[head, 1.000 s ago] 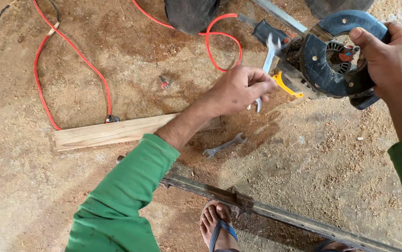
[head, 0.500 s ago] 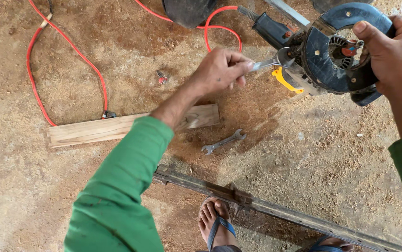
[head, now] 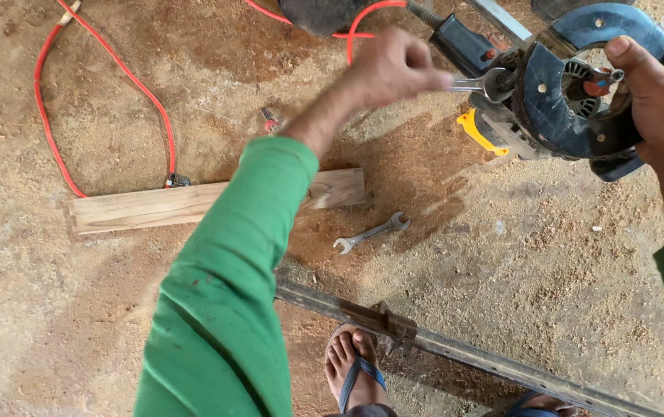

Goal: The person kneels on a dirt floor and uses wrenches to loosen and tighten the base and edge guide of an electric router, repositioning the tool's parts and a wooden plank while assembling the setup.

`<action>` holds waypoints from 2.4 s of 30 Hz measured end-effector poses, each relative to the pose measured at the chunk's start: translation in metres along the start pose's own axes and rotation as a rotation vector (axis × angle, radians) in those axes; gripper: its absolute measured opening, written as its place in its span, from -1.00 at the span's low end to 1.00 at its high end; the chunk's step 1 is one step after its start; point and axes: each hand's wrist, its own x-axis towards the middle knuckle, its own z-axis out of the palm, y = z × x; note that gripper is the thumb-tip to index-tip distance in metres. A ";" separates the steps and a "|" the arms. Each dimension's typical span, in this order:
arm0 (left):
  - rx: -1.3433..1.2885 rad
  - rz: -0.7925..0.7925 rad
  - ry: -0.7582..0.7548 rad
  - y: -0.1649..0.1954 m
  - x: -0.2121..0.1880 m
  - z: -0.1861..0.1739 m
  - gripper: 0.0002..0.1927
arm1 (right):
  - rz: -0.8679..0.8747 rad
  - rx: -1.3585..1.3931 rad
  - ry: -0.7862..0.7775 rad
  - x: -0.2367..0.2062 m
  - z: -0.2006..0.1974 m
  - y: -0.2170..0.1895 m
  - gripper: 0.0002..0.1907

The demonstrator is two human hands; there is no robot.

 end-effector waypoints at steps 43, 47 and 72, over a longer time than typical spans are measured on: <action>0.526 0.095 0.084 0.001 -0.053 -0.006 -0.32 | -0.023 -0.227 -0.165 0.011 0.005 0.004 -0.68; 0.506 0.077 -0.017 0.004 -0.023 -0.013 -0.36 | 0.058 -0.159 -0.244 0.021 0.007 0.005 -0.68; 0.882 0.506 0.483 0.006 -0.030 0.035 -0.43 | -0.138 -0.125 -0.225 0.017 0.002 -0.012 -0.73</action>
